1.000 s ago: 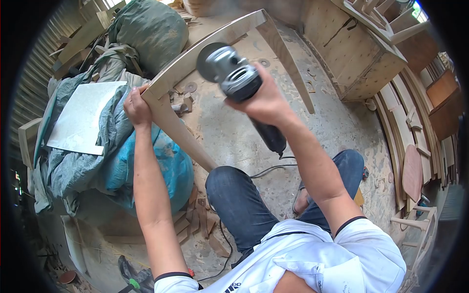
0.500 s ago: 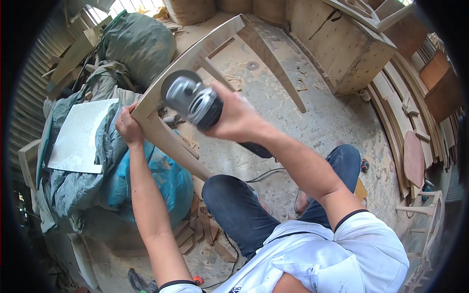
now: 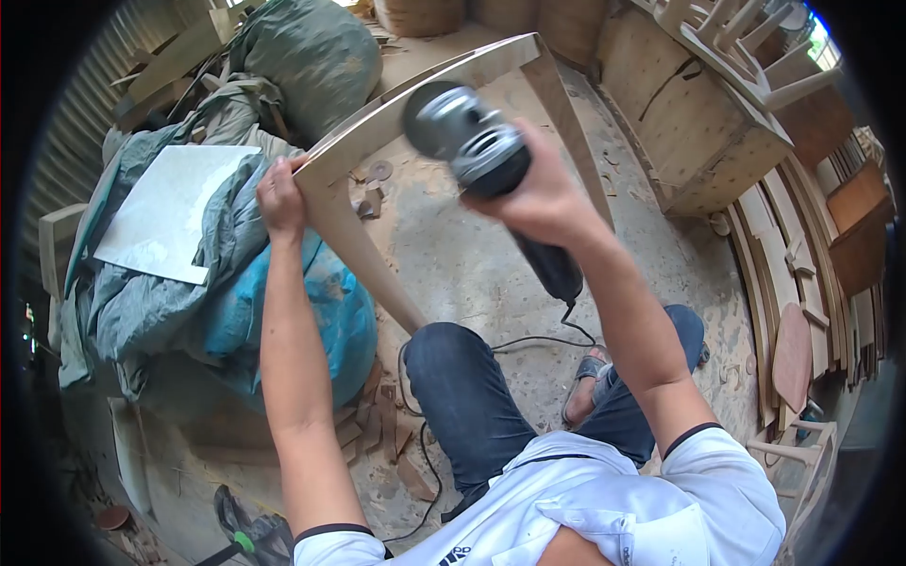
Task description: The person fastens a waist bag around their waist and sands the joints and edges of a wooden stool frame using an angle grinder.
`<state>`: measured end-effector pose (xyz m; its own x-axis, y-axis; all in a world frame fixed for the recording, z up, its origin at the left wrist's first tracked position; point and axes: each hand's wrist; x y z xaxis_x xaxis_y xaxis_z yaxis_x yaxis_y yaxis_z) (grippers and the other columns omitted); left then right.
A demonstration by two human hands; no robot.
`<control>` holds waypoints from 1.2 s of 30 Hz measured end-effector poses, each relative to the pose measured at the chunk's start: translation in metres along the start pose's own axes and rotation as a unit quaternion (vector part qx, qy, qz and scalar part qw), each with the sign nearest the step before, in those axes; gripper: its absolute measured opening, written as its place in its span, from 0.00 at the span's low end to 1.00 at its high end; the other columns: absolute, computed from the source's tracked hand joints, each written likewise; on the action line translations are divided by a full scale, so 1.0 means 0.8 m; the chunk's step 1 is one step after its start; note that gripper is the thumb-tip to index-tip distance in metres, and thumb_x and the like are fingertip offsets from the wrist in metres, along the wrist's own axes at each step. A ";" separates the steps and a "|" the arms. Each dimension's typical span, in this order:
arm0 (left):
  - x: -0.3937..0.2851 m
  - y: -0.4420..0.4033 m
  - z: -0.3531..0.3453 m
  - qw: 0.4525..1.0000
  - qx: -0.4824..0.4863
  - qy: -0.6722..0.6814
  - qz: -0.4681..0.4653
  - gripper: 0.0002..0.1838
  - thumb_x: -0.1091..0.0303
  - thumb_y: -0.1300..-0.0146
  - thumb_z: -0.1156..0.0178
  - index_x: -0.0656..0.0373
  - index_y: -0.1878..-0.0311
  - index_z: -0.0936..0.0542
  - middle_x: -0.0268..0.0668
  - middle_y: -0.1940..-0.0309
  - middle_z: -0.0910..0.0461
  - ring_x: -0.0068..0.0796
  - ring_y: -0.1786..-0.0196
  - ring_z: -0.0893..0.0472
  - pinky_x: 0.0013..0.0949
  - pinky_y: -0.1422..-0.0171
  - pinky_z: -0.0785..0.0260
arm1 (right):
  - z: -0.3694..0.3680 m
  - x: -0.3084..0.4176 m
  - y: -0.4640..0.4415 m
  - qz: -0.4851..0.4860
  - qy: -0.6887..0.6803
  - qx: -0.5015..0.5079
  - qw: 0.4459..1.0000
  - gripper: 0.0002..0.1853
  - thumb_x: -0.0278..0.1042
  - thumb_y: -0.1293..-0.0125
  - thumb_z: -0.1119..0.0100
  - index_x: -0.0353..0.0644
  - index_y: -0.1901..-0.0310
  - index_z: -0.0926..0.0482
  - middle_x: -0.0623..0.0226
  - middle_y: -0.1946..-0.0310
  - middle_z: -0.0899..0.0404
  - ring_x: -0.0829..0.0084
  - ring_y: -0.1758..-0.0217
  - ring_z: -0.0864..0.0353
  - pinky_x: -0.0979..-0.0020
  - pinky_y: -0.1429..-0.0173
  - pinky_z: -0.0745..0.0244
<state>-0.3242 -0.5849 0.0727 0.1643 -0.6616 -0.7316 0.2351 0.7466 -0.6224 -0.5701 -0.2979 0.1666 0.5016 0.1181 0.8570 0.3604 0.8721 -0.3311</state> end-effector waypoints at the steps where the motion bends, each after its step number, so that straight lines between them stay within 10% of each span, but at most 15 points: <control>1: 0.003 0.000 0.001 1.000 0.004 0.006 0.001 0.26 0.59 0.22 0.57 0.67 0.57 0.11 0.46 0.61 0.11 0.38 0.57 0.14 0.37 0.44 0.27 | -0.021 0.009 0.001 0.027 0.018 0.022 0.999 0.35 0.40 0.56 0.19 0.38 0.47 0.26 0.52 0.59 0.14 0.57 0.55 0.12 0.59 0.48 0.19; 7: -0.001 0.001 0.000 1.000 0.003 0.005 0.001 0.26 0.59 0.22 0.57 0.67 0.57 0.11 0.46 0.62 0.11 0.39 0.57 0.14 0.38 0.45 0.26 | -0.084 0.035 0.008 -0.003 0.110 0.103 0.989 0.34 0.40 0.52 0.20 0.39 0.46 0.28 0.54 0.60 0.15 0.55 0.54 0.12 0.59 0.48 0.19; 16: -0.001 0.001 0.003 1.000 0.006 -0.021 -0.002 0.27 0.56 0.21 0.56 0.65 0.56 0.11 0.46 0.60 0.10 0.42 0.56 0.13 0.39 0.45 0.25 | 0.000 0.000 -0.002 -0.093 -0.082 -0.067 0.990 0.33 0.31 0.52 0.16 0.37 0.45 0.26 0.65 0.56 0.18 0.72 0.54 0.18 0.69 0.46 0.21; 25: -0.007 0.005 0.013 0.997 0.034 0.067 0.034 0.34 0.50 0.20 0.64 0.65 0.53 0.11 0.48 0.56 0.11 0.42 0.50 0.14 0.37 0.38 0.28 | -0.103 0.062 0.002 -0.022 0.141 0.114 0.983 0.34 0.43 0.53 0.19 0.38 0.48 0.27 0.54 0.56 0.14 0.57 0.50 0.12 0.59 0.43 0.20; 36: -0.011 0.008 0.000 0.999 -0.033 -0.031 0.003 0.28 0.52 0.20 0.57 0.60 0.57 0.10 0.47 0.61 0.11 0.48 0.55 0.12 0.42 0.45 0.23 | -0.033 0.011 -0.011 -0.043 -0.039 -0.055 0.997 0.31 0.31 0.51 0.17 0.38 0.48 0.26 0.65 0.54 0.19 0.72 0.55 0.19 0.69 0.48 0.21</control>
<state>-0.3239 -0.5741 0.0756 0.2258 -0.6582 -0.7182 0.1701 0.7526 -0.6362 -0.5481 -0.3173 0.1663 0.4043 0.0855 0.9106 0.4856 0.8236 -0.2930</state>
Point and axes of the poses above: each hand's wrist, its own y-axis away from the middle knuckle, its own z-axis out of the back of the hand, x = y × z
